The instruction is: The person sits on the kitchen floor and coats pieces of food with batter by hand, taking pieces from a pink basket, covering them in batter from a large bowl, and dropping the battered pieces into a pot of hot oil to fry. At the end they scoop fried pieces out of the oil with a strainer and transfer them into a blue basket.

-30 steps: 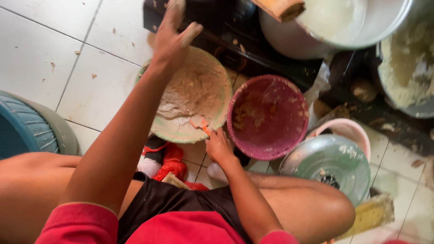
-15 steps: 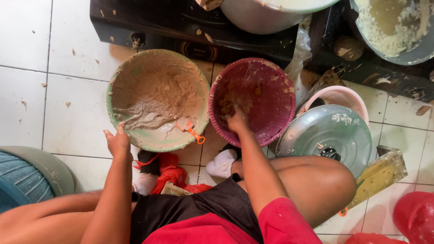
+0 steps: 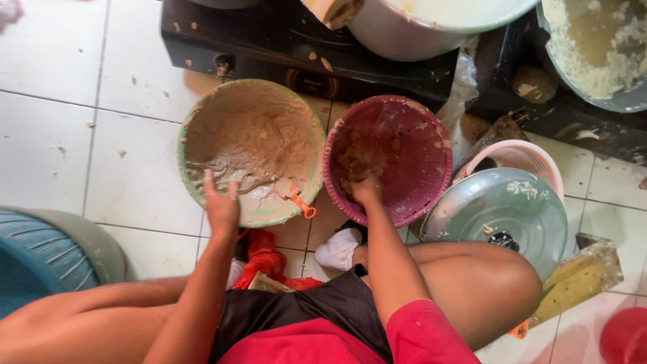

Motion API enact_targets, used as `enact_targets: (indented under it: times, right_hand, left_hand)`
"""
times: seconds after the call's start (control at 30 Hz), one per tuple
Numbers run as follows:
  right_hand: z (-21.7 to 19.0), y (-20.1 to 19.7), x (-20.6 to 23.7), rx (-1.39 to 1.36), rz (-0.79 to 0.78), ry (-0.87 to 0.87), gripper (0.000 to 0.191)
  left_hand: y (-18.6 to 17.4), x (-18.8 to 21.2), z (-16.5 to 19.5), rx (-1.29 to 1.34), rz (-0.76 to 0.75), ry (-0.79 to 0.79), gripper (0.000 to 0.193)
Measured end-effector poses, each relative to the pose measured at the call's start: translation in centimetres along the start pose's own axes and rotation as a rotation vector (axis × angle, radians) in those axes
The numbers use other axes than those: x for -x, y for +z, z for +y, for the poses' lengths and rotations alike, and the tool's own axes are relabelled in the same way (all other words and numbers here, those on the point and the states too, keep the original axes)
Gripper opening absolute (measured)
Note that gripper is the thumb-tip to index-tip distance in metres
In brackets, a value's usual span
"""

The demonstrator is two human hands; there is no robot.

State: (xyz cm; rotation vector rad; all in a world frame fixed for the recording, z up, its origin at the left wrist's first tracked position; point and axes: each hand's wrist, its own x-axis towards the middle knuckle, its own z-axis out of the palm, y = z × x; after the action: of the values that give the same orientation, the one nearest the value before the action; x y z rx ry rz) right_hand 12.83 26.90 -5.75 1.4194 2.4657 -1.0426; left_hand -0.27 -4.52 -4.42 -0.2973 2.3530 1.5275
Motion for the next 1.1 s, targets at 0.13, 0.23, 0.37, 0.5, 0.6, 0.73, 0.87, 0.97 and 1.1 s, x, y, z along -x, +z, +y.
enact_targets:
  times: [0.13, 0.23, 0.37, 0.5, 0.6, 0.73, 0.87, 0.97, 1.1]
  right_hand:
    - [-0.3, 0.9, 0.0, -0.153, 0.151, -0.021, 0.038]
    - [-1.6, 1.0, 0.4, -0.377, 0.090, 0.064, 0.032]
    - [-3.0, 0.4, 1.3, -0.572, 0.173, -0.049, 0.026]
    - [-5.5, 0.7, 2.5, -0.911, 0.100, -0.183, 0.023]
    - [-8.7, 1.3, 5.2, -0.922, -0.090, -0.447, 0.025]
    - [-12.2, 1.0, 10.0, -0.783, -0.264, -0.515, 0.020]
    - [-13.0, 0.1, 12.3, -0.673, -0.327, -0.607, 0.038]
    - [-11.8, 0.6, 11.9, -0.336, -0.166, -0.757, 0.037]
    - [-8.2, 2.7, 10.9, 0.437, -0.406, -0.747, 0.057]
  left_hand:
    - [1.0, 1.0, 1.2, -0.047, -0.058, 0.121, 0.085]
    - [0.9, 1.3, 2.3, -0.114, -0.063, 0.136, 0.087]
    - [1.0, 1.9, 3.9, -0.069, -0.132, 0.042, 0.085]
    - [2.6, 2.9, 6.0, 0.208, -0.399, 0.020, 0.080]
    - [4.4, 4.2, 8.7, 0.416, -0.614, -0.219, 0.075]
    - [5.7, 5.9, 9.7, 0.577, -0.638, -0.227, 0.060]
    - [5.9, 5.4, 7.2, 0.707, -0.438, -0.068, 0.036]
    - [4.1, 3.7, 4.6, 0.646, -0.209, -0.064, 0.029]
    - [-0.1, 0.5, 2.2, 0.892, 0.222, 0.002, 0.025]
